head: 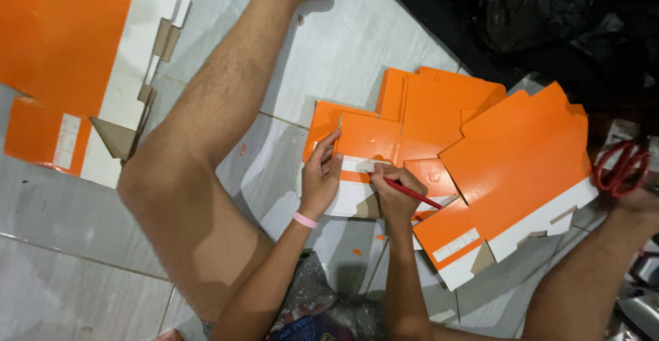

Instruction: The person sits on the floor and uses a red pen to mark white labels on orange cardboard pieces. They handle the pieces one at a time, writing on each label before setting the piece aside.

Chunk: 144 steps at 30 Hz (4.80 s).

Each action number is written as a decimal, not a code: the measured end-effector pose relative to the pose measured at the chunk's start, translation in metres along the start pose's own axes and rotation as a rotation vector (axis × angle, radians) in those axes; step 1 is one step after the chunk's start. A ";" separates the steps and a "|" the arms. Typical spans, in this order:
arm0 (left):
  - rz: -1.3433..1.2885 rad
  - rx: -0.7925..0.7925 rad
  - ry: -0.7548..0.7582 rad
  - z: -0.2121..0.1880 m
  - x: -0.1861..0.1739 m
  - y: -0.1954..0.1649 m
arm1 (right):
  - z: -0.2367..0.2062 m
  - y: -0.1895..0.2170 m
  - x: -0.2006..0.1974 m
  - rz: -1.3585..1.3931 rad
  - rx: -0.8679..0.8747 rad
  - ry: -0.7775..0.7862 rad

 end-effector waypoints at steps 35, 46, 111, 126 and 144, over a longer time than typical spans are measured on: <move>-0.035 0.023 0.009 -0.008 0.012 0.000 | 0.001 -0.019 -0.040 -0.035 0.024 -0.054; -0.180 -0.178 0.089 -0.009 0.001 0.018 | -0.002 -0.037 -0.051 -0.093 0.124 -0.090; 0.298 0.188 -0.135 -0.009 0.008 -0.006 | -0.024 -0.006 -0.002 -0.032 0.009 0.028; 0.299 0.184 -0.114 -0.012 0.010 -0.001 | -0.028 -0.018 -0.008 0.000 0.073 -0.023; 0.301 0.186 -0.128 -0.016 0.011 -0.006 | -0.027 -0.014 -0.011 -0.023 0.077 -0.021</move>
Point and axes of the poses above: each hand's wrist, its own z-axis towards the middle knuckle, its own x-axis out of the palm, y = z × x, the point moved 6 cm from there along z, towards the middle knuckle, and after that the axes turned 3 degrees about -z, right-handed, at the moved point
